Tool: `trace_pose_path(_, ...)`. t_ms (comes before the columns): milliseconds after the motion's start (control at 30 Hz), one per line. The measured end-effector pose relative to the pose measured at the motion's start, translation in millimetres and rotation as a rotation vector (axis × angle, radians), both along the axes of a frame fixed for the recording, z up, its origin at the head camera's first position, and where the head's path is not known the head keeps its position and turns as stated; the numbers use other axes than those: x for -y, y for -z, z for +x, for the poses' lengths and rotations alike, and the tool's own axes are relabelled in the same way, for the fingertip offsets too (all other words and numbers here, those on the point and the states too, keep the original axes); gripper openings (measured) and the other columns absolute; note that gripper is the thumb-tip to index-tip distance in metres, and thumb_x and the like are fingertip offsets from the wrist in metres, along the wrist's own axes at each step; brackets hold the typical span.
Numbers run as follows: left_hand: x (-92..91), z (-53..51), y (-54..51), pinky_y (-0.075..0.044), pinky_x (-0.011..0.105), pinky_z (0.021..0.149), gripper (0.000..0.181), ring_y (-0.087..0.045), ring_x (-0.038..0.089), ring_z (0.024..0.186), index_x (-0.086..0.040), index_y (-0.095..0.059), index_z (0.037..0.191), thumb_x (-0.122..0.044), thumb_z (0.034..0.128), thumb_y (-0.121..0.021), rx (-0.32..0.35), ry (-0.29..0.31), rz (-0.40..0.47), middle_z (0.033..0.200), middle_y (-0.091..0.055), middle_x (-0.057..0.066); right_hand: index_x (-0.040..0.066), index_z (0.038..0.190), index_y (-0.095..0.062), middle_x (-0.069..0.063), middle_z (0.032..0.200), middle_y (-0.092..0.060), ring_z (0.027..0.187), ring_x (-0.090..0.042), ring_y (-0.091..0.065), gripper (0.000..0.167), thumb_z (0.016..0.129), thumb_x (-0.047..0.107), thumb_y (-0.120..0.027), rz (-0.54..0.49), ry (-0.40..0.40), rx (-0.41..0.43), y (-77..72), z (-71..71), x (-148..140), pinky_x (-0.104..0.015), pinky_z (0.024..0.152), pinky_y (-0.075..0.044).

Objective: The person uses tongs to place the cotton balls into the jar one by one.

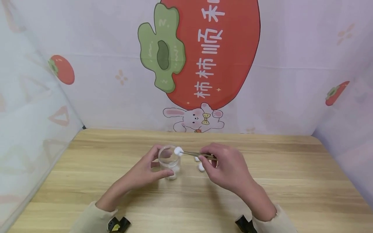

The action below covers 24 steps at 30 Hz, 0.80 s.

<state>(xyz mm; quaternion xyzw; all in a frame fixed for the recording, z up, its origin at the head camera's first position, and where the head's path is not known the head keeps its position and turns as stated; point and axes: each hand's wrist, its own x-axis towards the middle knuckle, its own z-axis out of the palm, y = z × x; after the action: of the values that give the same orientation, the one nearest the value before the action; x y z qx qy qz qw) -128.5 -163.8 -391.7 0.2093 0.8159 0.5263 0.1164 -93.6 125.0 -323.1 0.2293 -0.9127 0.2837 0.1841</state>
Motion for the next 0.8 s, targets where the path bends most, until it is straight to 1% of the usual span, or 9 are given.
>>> trace_pose_path(167, -1.9, 0.7, -0.3, -0.057, 0.039, 0.113, 0.067, -0.057, 0.023, 0.142, -0.026, -0.048, 0.139, -0.035, 0.0870, -0.089, 0.011, -0.004, -0.005, 0.149, -0.060, 0.006, 0.021, 0.094, -0.080, 0.014, 0.075, -0.064, 0.061, 0.003, -0.046, 0.009, 0.088, 0.013, -0.082, 0.003, 0.026, -0.028, 0.0, 1.7, 0.4, -0.017, 0.051, -0.038)
trace_pose_path(233, -2.0, 0.9, -0.9, -0.057, 0.040, 0.113, 0.065, -0.057, 0.023, 0.142, -0.026, -0.048, 0.137, -0.035, 0.0870, -0.089, 0.018, -0.007, -0.005, 0.149, -0.059, 0.005, 0.021, 0.093, -0.080, 0.013, 0.075, -0.064, 0.061, 0.004, -0.045, 0.009, 0.088, 0.013, -0.082, 0.003, 0.021, -0.034, 0.3, 1.4, 1.0, -0.017, 0.051, -0.038)
trace_pose_path(467, -1.2, 2.1, 0.2, -0.057, 0.043, 0.113, 0.063, -0.057, 0.027, 0.143, -0.022, -0.048, 0.135, -0.033, 0.0877, -0.089, 0.015, -0.001, -0.003, 0.149, -0.059, 0.007, 0.019, 0.095, -0.080, 0.013, 0.079, -0.068, 0.060, 0.002, -0.047, 0.007, 0.088, 0.016, -0.083, 0.018, 0.015, -0.003, 2.6, 0.8, 3.3, -0.017, 0.051, -0.040)
trace_pose_path(700, -0.7, 1.4, 0.6, -0.056, 0.048, 0.114, 0.061, -0.057, 0.030, 0.143, -0.021, -0.048, 0.134, -0.033, 0.0890, -0.088, 0.007, 0.003, -0.006, 0.149, -0.059, 0.008, 0.019, 0.095, -0.081, 0.013, 0.080, -0.068, 0.060, 0.002, -0.048, 0.008, 0.088, 0.016, -0.083, 0.015, 0.012, -0.010, 3.5, 0.7, 4.4, -0.017, 0.051, -0.041)
trace_pose_path(800, -0.4, 0.8, 1.3, -0.056, 0.048, 0.115, 0.062, -0.056, 0.030, 0.143, -0.022, -0.049, 0.135, -0.033, 0.0889, -0.088, 0.007, 0.002, -0.008, 0.148, -0.059, 0.005, 0.019, 0.095, -0.081, 0.013, 0.080, -0.068, 0.060, 0.002, -0.048, 0.007, 0.088, 0.017, -0.083, 0.008, 0.010, -0.006, 3.9, 0.6, 5.7, -0.017, 0.051, -0.041)
